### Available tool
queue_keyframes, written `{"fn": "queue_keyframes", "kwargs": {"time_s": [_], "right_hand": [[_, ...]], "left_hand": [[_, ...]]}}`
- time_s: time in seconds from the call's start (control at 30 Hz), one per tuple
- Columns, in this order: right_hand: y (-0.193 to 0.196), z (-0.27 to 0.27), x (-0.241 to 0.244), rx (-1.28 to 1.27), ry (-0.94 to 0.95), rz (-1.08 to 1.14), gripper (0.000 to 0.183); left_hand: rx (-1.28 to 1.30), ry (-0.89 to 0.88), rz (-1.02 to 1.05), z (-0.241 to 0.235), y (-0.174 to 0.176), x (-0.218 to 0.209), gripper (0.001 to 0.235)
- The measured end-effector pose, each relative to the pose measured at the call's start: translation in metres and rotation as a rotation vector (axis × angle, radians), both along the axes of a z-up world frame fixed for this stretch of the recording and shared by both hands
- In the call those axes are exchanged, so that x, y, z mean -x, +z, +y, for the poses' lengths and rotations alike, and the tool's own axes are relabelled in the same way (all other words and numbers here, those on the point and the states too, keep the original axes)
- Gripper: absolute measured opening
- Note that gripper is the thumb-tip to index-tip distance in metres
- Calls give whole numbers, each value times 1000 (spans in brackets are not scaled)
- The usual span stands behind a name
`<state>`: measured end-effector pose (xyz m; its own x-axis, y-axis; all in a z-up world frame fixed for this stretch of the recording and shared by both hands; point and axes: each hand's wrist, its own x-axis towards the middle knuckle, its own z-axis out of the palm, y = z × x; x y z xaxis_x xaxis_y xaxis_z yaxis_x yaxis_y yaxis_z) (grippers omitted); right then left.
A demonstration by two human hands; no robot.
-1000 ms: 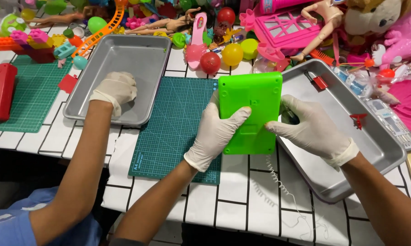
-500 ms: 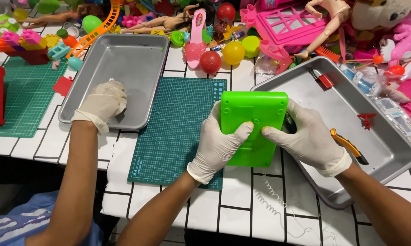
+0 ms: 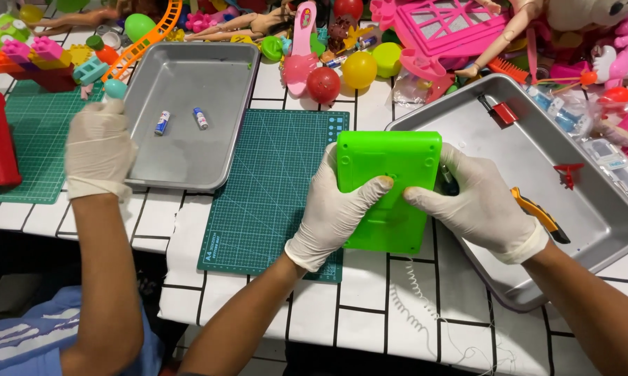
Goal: The person removes batteries from a red toy piano and then uses a screwdriver to unscrew and open a green toy. They manipulate the plastic parts and remove screws while sitting on the floor.
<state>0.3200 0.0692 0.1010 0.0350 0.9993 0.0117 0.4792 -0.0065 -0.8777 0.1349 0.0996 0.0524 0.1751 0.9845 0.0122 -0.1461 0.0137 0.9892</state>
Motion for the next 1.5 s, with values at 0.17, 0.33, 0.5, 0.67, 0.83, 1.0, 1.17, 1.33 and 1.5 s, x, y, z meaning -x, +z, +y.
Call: {"fn": "queue_keyframes", "kwargs": {"time_s": [0.17, 0.33, 0.5, 0.67, 0.83, 1.0, 1.17, 1.33, 1.5], "right_hand": [[3, 2, -15, 44, 60, 224, 58], [-6, 1, -16, -35, 74, 101, 53], [7, 2, -22, -51, 67, 8, 52], [8, 11, -32, -25, -12, 214, 54], [-2, 23, -42, 73, -75, 295, 53], [8, 22, -44, 119, -64, 196, 54], [17, 23, -71, 3, 126, 264, 54], [18, 12, -107, 197, -24, -154, 26], [-32, 5, -120, 324, -38, -590, 53]], "left_hand": [[-51, -115, -73, -2, 0, 0, 66], [-84, -106, -38, -3, 2, 4, 61], [-83, -190, -76, 4, 3, 12, 65], [-95, -326, -13, 17, -13, 23, 59], [0, -444, -61, 16, -10, 20, 52], [127, -452, -106, 16, -8, 2, 63], [122, -369, -157, 18, 11, -24, 69], [-46, -269, -224, 36, 3, -42, 54], [-77, -278, -194, 55, -22, -62, 55]]}}
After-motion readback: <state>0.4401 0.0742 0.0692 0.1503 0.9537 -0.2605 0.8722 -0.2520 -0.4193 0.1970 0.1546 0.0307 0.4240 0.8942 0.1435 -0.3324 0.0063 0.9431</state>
